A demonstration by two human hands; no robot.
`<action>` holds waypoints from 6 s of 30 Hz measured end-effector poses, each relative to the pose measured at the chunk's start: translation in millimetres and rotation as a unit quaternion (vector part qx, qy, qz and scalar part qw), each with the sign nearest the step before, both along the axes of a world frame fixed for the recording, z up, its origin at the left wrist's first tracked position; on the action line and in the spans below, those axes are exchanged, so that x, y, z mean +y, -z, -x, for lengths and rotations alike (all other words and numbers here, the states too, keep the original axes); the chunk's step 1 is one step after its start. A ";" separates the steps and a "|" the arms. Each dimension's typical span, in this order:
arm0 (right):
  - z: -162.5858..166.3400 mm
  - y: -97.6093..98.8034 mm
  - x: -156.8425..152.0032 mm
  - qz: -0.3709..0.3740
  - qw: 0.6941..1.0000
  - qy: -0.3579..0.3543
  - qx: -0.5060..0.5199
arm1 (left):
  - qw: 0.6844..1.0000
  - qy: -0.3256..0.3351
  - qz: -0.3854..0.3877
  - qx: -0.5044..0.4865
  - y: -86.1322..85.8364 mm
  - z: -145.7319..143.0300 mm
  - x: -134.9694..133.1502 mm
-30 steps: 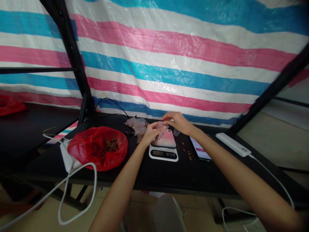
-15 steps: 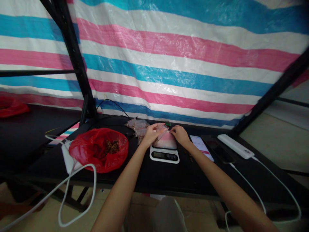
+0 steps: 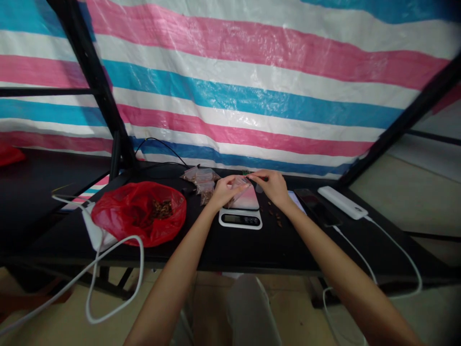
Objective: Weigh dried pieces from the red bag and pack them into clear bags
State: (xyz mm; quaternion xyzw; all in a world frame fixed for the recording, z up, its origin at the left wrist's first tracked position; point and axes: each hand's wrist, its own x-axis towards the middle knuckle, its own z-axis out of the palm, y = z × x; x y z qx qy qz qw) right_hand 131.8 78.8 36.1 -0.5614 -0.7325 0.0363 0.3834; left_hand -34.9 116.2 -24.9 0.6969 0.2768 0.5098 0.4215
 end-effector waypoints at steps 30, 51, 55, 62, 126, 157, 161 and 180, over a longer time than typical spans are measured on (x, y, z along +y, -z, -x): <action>-46.9 115.7 -80.3 0.017 0.982 0.151 -0.113 | 0.998 -0.012 0.042 -0.043 -2.6 2.5 -0.2; -16.1 9.2 -25.4 -0.048 0.995 -0.032 0.077 | 0.998 0.035 0.038 -0.033 -2.9 2.4 -0.5; 18.3 -19.2 -3.8 0.002 0.991 -0.131 0.009 | 0.996 0.055 0.041 -0.060 -0.4 0.0 2.8; 21.1 -23.7 1.1 0.049 0.987 -0.151 -0.011 | 0.994 0.049 0.054 -0.086 -0.8 1.4 4.4; -51.8 110.0 -31.7 0.129 0.980 0.150 -0.019 | 0.998 0.020 0.046 -0.027 -9.0 3.6 -4.1; 6.4 -19.1 -13.5 -0.019 0.985 -0.159 -0.059 | 0.999 0.032 0.011 -0.008 -2.0 0.0 -3.5; -24.8 -1.9 -12.3 -0.007 1.000 -0.016 0.009 | 0.999 0.031 0.018 -0.016 -1.0 0.6 -0.6; -23.8 33.4 -16.4 0.083 0.992 0.075 0.061 | 0.999 0.020 -0.019 0.038 -3.8 1.3 -6.3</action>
